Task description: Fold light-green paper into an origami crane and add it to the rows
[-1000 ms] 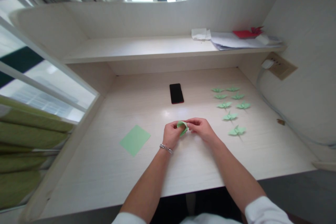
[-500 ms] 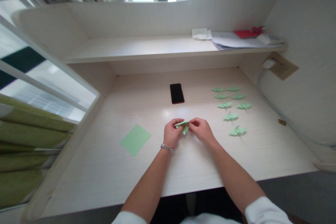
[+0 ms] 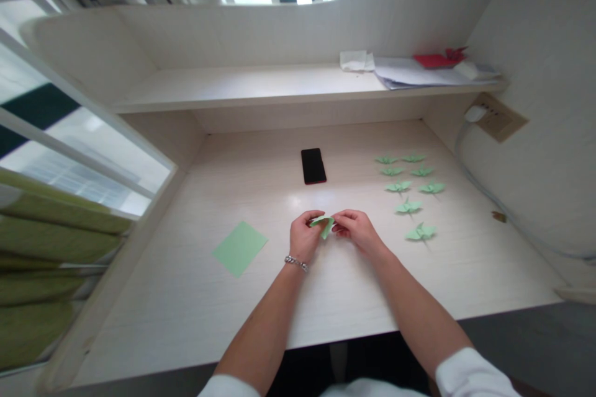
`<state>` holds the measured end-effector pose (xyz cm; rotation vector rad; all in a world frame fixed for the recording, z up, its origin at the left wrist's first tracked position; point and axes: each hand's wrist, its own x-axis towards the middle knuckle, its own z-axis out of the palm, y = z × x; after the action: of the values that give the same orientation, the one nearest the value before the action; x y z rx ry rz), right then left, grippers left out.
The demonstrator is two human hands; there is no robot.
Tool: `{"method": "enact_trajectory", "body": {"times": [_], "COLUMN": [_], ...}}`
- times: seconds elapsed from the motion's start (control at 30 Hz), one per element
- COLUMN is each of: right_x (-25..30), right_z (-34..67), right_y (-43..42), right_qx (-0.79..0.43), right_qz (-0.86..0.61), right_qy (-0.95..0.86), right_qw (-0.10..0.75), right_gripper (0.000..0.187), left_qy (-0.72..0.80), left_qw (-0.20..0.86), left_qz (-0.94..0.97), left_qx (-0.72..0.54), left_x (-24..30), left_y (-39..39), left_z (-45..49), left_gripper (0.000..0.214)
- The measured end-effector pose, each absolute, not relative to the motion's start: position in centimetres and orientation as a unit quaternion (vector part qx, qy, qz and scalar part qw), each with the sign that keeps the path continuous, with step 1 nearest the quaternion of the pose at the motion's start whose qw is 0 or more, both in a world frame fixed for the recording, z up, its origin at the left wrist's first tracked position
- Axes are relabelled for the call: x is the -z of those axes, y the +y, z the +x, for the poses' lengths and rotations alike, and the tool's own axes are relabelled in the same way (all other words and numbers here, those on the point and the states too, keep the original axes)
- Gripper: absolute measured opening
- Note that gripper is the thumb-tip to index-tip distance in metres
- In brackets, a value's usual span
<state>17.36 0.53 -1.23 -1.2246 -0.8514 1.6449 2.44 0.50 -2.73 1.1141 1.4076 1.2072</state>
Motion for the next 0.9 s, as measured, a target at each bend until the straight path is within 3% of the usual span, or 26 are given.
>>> {"method": "enact_trajectory", "body": {"times": [0.53, 0.9], "right_x": [1.0, 0.5], "right_z": [18.0, 18.7], "right_y": [0.2, 0.2], "right_qx": [-0.734, -0.710], "right_qz": [-0.429, -0.457], "right_qy": [-0.301, -0.354], "right_qw": [0.433, 0.401], "right_gripper": [0.030, 0.032], "left_qy": [0.495, 0.518], "left_qw": [0.544, 0.500], "left_qz": [0.439, 0.505], "left_qx": [-0.516, -0.477], "left_x": [2.7, 2.5], "left_y": [0.1, 0.0], "left_z": [2.8, 2.5], "left_gripper": [0.027, 0.030]}}
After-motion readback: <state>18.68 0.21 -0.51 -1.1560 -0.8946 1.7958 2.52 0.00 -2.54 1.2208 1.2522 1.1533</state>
